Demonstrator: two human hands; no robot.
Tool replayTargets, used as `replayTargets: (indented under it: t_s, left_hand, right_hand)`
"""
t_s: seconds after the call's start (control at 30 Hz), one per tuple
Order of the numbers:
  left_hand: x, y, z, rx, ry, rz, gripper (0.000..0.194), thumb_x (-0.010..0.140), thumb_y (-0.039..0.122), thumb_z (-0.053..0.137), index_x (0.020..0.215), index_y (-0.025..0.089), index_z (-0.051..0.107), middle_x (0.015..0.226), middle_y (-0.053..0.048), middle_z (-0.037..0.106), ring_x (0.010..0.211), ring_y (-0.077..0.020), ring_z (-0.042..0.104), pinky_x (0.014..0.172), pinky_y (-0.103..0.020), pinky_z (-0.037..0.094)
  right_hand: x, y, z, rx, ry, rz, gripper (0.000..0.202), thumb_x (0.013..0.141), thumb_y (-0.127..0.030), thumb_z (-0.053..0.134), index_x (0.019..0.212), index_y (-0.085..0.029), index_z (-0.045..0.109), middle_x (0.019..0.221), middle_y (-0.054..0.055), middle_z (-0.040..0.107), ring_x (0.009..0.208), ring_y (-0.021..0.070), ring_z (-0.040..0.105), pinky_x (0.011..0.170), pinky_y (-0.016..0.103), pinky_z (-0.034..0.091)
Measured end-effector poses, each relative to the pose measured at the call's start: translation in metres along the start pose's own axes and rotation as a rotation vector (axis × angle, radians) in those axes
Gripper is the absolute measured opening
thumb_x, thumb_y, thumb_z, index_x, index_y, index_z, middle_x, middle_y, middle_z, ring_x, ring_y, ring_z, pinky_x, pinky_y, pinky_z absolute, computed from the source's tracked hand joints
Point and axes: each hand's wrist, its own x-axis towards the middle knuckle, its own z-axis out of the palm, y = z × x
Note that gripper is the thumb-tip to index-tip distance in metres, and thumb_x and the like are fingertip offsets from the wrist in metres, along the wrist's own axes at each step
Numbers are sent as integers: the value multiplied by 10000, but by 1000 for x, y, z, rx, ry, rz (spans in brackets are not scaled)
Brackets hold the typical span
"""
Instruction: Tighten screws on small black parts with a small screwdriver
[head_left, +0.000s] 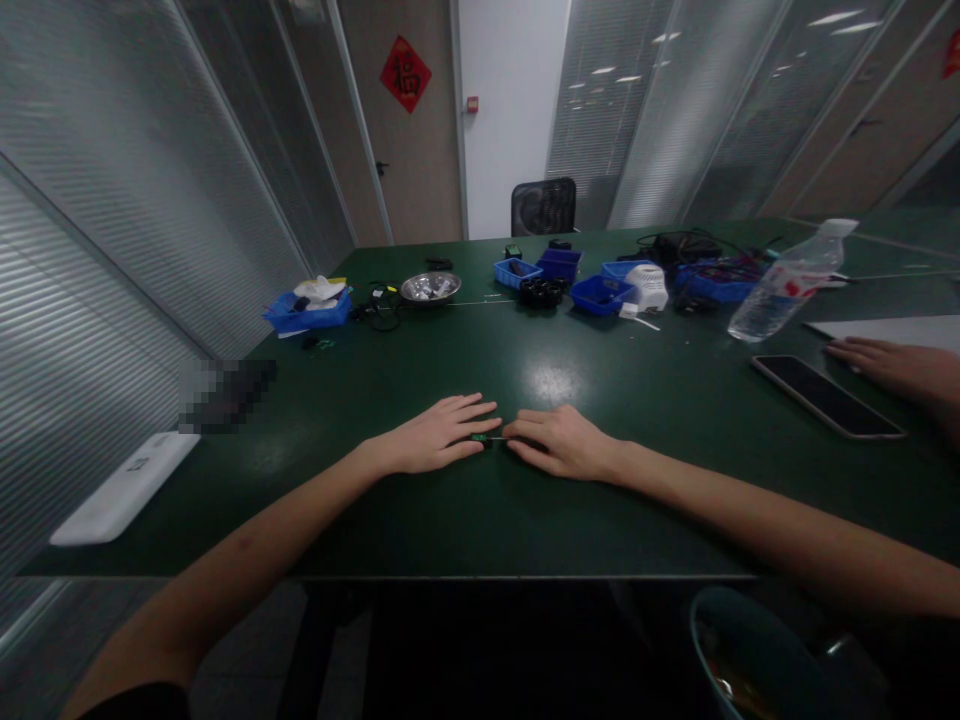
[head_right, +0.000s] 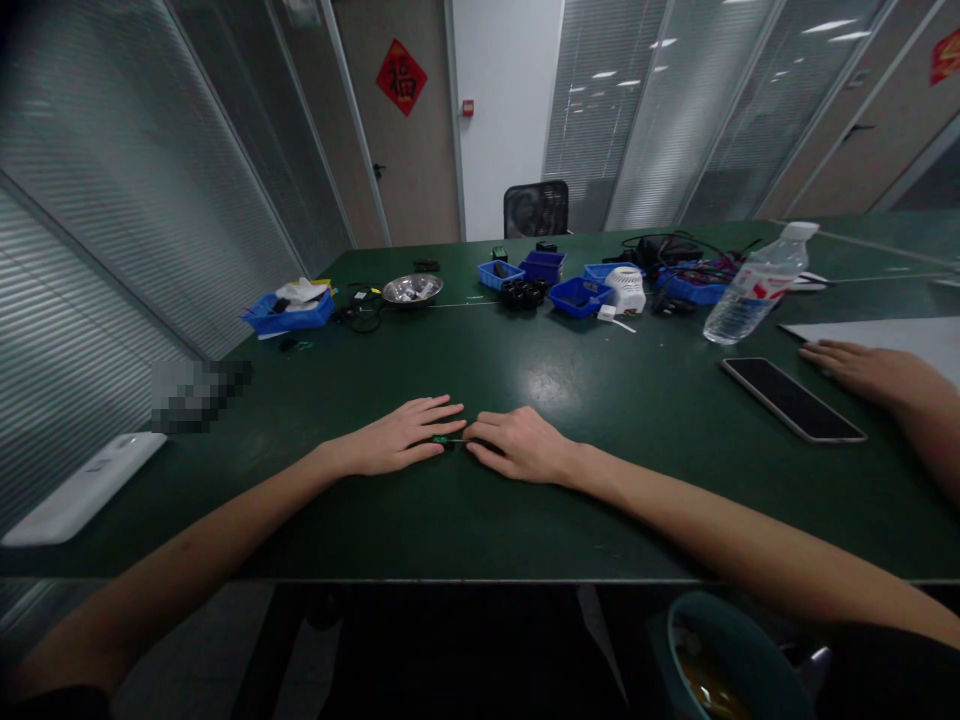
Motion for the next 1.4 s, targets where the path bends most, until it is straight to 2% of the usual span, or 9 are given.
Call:
replayTargets:
  t_s: [0.53, 1.0, 1.4]
  left_hand:
    - [0, -1, 1, 38, -7, 9, 564, 1119, 509, 385, 1653, 328, 388, 1736, -15, 282, 1629, -243, 182, 1322, -487, 177]
    - [1, -2, 1, 46, 3, 19, 563, 1115, 483, 419, 1656, 333, 379, 1730, -30, 301, 1625, -253, 200, 1317, -496, 195]
    - [1, -2, 2, 40, 19, 36, 551, 1114, 474, 423, 1636, 295, 422, 1716, -53, 335, 1623, -249, 208, 1318, -505, 202]
  right_hand:
    - [2, -3, 0, -35, -20, -20, 325, 1129, -361, 426, 1255, -182, 667, 1066, 68, 709, 785, 152, 644, 666, 276, 426]
    - [7, -4, 1, -59, -25, -43, 351, 1139, -373, 393, 1266, -178, 657, 1082, 80, 710, 808, 159, 655, 674, 277, 441]
    - [18, -2, 8, 11, -12, -19, 323, 1123, -370, 423, 1211, -182, 670, 1063, 78, 729, 784, 163, 668, 671, 285, 426]
